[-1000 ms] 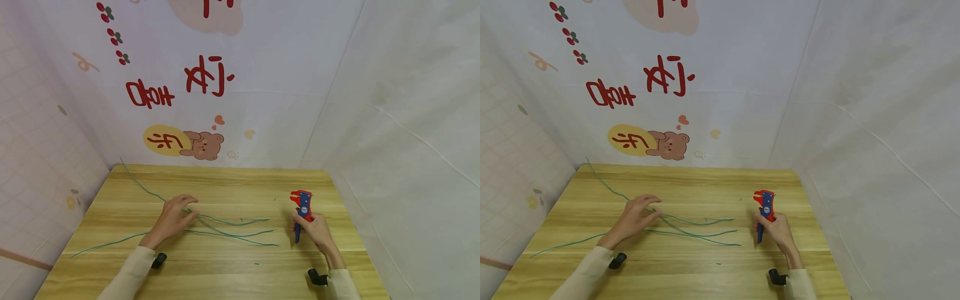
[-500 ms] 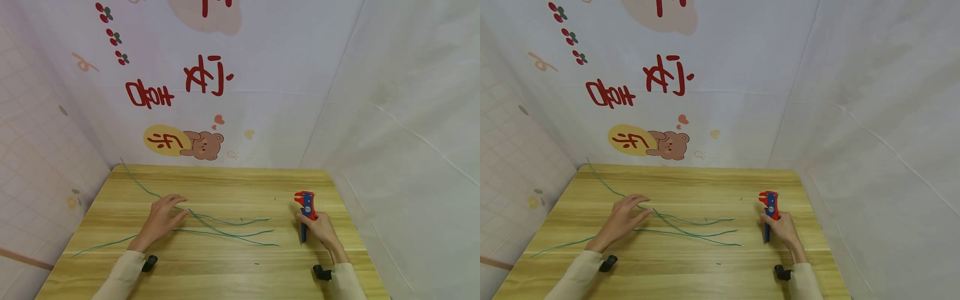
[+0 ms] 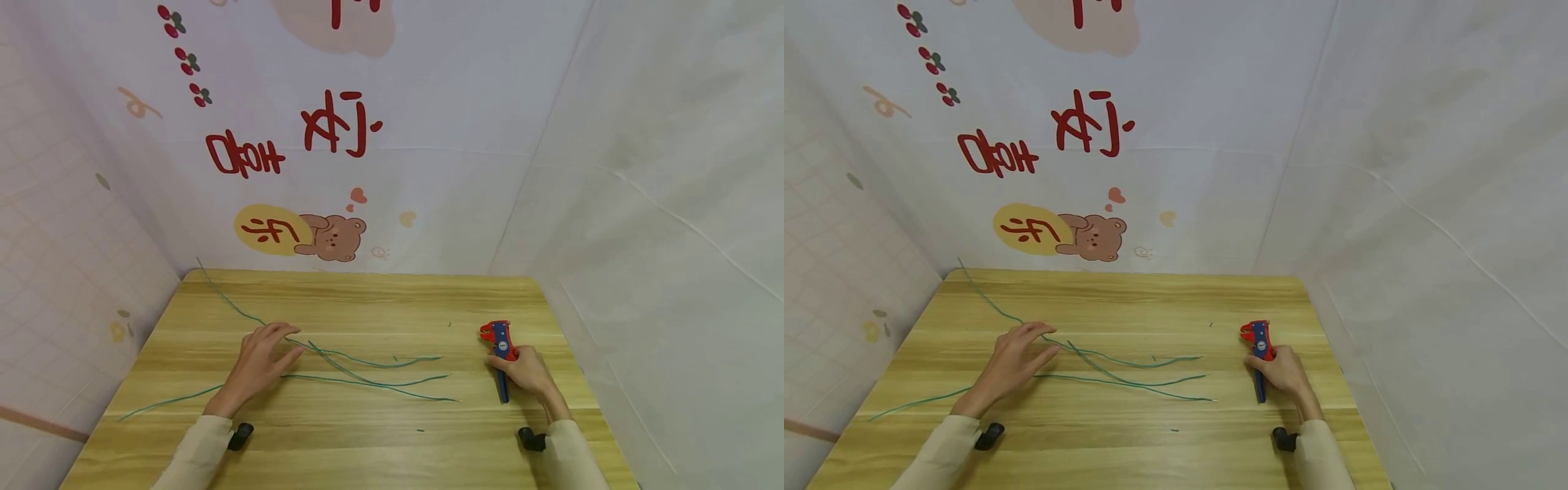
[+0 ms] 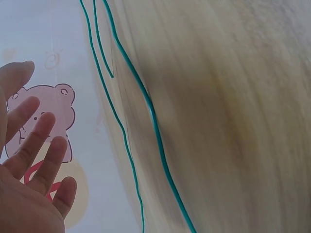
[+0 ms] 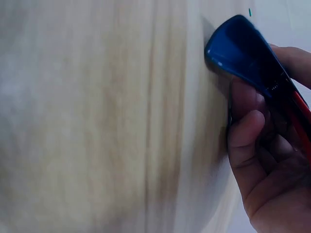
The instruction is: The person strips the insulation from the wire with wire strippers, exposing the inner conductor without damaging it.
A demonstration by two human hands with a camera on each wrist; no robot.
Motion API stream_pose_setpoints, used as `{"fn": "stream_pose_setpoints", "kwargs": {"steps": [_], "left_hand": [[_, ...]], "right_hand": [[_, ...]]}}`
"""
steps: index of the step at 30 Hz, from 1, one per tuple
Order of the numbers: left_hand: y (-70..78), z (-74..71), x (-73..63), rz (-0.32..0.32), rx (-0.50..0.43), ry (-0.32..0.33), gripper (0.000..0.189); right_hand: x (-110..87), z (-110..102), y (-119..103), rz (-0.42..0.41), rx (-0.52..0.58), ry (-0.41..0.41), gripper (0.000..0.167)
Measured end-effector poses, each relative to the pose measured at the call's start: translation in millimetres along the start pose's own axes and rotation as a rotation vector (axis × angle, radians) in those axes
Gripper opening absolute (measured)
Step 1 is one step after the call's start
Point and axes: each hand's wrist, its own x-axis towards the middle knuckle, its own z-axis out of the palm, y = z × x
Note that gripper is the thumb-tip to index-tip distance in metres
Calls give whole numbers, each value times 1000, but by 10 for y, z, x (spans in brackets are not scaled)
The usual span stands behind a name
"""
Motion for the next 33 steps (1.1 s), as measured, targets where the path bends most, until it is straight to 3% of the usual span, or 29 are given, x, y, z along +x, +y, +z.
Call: {"fn": "stream_pose_setpoints", "kwargs": {"steps": [7,13,25,33], "left_hand": [[13,38,-32,-2,-4,-1,38],[36,77,-47,-20,-16,-8,36],[70,114,-63,-32,-19,-27,36],[81,126,-56,-37,-22,-33,37]], "right_hand": [[69,-91,68,-25,-111,-3,47],[79,-164,96,-64,-192,68,50],[10,-209,167,-51,-242,195,63],[22,-187,222,-150,-361,276,60]]}}
